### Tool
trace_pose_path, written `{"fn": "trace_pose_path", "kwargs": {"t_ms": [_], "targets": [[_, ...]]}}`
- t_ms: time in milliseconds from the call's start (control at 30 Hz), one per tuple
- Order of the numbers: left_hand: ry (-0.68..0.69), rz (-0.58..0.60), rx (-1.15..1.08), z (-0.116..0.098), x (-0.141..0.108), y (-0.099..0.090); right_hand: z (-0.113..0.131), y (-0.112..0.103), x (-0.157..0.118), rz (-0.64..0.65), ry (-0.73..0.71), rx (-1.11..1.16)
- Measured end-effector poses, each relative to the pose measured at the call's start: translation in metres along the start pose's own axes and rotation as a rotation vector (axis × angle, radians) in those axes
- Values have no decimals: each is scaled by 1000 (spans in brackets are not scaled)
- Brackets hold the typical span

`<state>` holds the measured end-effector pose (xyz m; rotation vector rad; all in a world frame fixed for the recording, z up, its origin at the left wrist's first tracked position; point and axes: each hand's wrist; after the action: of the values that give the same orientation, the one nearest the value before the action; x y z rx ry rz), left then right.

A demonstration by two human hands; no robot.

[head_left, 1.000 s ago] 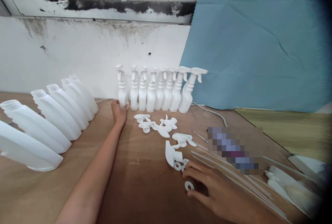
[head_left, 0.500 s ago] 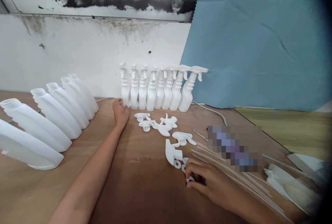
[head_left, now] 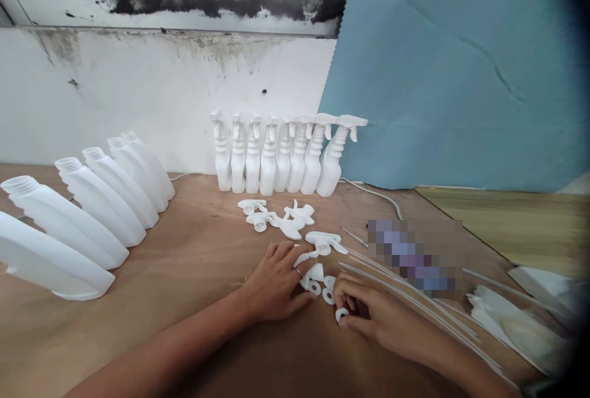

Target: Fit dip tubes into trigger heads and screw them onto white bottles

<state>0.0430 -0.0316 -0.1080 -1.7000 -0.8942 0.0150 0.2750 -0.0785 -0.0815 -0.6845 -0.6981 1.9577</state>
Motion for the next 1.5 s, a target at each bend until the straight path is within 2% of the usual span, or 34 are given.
{"fn": "trace_pose_path", "kwargs": {"t_ms": [133,200,267,400,467,533,633,733,867,967,1167,1300,1500], "targets": [[-159,-80,-135,10,-15,-1,-5,6,5,-71,30,142],[-241,-138,-153,11,-29,-5,-5,12,7,-187,4,208],[-326,-171,-200,9,-44,-11,-3,21,8,-364,-59,215],[-406,-156,-420,-2,-65,-26,11,41,8,-634,-385,82],[-378,-120,-466,-7,-68,-31,17,49,10,-708,-559,-22],[-321,-70,-470,-9,-67,-34,22,53,13,-751,-651,-104],[-241,6,-485,-9,-64,-35,24,56,18,-719,-723,-175],[-227,21,-492,-8,-63,-35,24,57,20,-589,-771,-236],[-223,2,-434,-10,-65,-35,22,58,19,-481,-712,-237],[-158,5,-304,-14,-66,-32,19,61,20,-498,-674,-206],[-17,43,-85,-10,-64,-25,20,64,23,-513,-708,-252],[71,85,25,-8,-63,-24,21,67,23,-528,-640,-229],[77,58,19,-8,-63,-22,17,71,24,-547,-667,-232]]}}
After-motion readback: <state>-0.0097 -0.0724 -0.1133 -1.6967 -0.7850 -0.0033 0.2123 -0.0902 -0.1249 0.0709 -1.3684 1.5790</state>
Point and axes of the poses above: each hand's wrist, its own x-axis towards the middle knuckle, its own y-axis out of the palm, z = x × y, and after that the axes turned 1 degree about -x, right-handed
